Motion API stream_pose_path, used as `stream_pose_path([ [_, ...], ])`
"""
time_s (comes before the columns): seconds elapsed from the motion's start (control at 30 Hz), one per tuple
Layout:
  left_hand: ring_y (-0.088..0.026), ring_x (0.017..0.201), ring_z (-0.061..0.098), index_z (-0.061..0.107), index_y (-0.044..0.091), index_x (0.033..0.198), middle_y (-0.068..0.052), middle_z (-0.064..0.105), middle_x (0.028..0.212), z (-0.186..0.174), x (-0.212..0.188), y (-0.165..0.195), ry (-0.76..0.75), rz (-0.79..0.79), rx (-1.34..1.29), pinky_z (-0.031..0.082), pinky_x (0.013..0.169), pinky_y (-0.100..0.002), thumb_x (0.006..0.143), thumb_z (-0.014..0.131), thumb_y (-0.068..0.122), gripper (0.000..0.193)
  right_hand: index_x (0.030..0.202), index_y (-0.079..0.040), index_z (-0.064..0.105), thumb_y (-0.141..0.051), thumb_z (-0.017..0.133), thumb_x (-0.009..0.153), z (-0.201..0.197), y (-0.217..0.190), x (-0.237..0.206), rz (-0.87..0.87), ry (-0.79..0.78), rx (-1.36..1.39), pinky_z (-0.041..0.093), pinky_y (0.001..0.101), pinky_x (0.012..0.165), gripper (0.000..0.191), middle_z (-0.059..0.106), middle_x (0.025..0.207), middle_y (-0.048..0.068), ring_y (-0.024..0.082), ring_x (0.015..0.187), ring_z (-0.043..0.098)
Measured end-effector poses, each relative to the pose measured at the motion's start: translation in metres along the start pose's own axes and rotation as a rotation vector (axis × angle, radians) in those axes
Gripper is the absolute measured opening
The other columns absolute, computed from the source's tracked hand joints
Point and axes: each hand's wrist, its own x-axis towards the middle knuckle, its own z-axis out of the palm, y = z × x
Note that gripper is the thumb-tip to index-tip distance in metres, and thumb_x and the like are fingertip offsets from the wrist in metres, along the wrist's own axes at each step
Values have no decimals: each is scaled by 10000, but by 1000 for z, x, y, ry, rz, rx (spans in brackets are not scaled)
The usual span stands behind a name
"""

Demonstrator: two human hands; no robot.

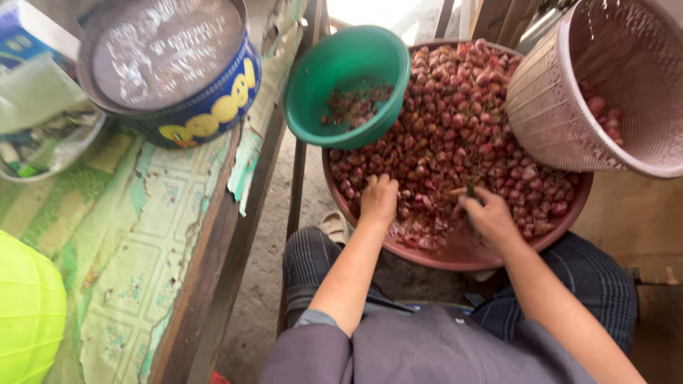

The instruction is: The person sits at a low work table with a large tray of unpeeled shallots in their lap. They peel the outer skin off each shallot by hand, occasionally trimming with a small knife, drop the discarded peels into a green bowl, and place the peeled shallots into a plastic basket.

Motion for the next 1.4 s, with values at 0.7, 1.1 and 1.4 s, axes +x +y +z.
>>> stream_pose_path([
  [0.7, -97, 929, 678, 746, 26, 1068, -25, 750, 1008, -12, -7, 65, 55, -263, -1395, 557, 864, -269, 899, 837, 167, 238, 1446, -67, 540, -268, 526, 1040, 17, -16, 14, -224, -146, 42, 418, 345, 987, 454, 606, 1292, 123, 196, 1188, 535],
  [1.1, -84, 881, 693, 728, 43, 1006, -20, 753, 962, -5, -13, 71, 47, -372, -1583, 575, 810, -237, 884, 832, 100, 171, 1439, -105, 500, -243, 548, 1017, 12, -36, -18, -260, -186, -94, 479, 326, 885, 446, 625, 1040, 69, 162, 969, 580],
  [1.4, -93, 924, 707, 741, 37, 1070, -29, 762, 1007, 13, -18, 67, 15, -362, -1634, 583, 850, -244, 899, 810, 73, 189, 1443, -128, 524, -224, 533, 1032, 8, -32, -22, -302, -144, -148, 474, 307, 912, 422, 633, 1043, 59, 143, 988, 585],
])
